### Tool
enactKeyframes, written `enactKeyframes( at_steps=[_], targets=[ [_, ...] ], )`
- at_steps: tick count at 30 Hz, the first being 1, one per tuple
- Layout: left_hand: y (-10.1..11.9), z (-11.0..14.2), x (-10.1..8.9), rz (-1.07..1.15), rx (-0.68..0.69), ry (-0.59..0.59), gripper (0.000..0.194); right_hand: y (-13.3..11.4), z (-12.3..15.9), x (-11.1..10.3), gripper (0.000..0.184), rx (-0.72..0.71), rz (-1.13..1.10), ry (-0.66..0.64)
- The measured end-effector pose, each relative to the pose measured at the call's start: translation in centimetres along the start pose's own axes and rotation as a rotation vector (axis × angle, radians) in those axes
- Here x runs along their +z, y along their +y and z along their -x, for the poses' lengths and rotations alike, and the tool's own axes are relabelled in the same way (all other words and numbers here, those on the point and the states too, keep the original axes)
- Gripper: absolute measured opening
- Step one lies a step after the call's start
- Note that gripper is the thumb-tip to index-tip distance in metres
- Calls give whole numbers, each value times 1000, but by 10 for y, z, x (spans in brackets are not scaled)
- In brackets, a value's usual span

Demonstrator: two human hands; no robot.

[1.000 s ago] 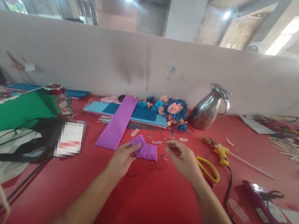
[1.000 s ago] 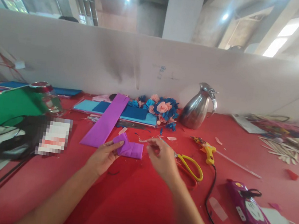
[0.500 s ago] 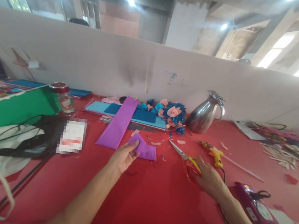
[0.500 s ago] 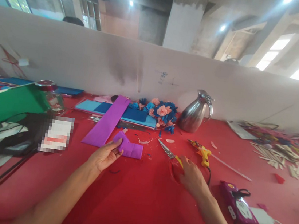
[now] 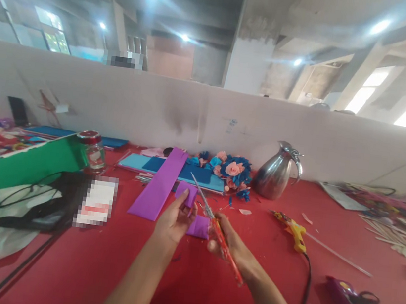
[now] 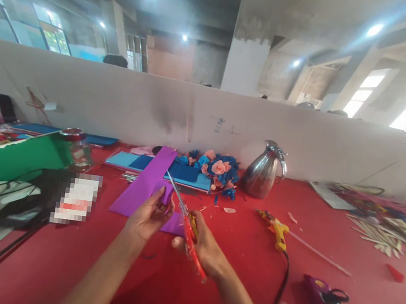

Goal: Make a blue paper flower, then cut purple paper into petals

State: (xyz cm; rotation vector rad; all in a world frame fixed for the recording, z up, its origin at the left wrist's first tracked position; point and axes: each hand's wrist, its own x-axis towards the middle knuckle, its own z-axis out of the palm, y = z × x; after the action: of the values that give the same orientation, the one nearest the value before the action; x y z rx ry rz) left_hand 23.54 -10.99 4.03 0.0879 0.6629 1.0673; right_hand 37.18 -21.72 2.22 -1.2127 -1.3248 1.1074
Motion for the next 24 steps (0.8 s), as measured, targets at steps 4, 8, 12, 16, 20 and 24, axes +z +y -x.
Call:
enactKeyframes(
  at_steps=[4, 8, 12, 16, 20, 24],
  targets=[
    [4, -2, -5, 27, 60, -99, 10, 9, -8, 4, 64, -57, 239, 4],
    [5, 2, -6, -8, 138, -116, 13, 13, -6, 0, 71, -71, 445, 92],
    [0, 4, -6, -93, 185, -154, 15, 12, -2, -4, 65, -94, 428, 117],
    [-9, 1, -10, -184, 206, -193, 13, 13, -2, -5, 62, -123, 476, 183],
    [-15, 0, -12, -216, 197, -174, 13, 17, -4, -5, 60, -158, 497, 215],
    [-17, 3, -10, -212, 198, -184, 14, 18, -4, -3, 60, -144, 496, 220]
  ],
)
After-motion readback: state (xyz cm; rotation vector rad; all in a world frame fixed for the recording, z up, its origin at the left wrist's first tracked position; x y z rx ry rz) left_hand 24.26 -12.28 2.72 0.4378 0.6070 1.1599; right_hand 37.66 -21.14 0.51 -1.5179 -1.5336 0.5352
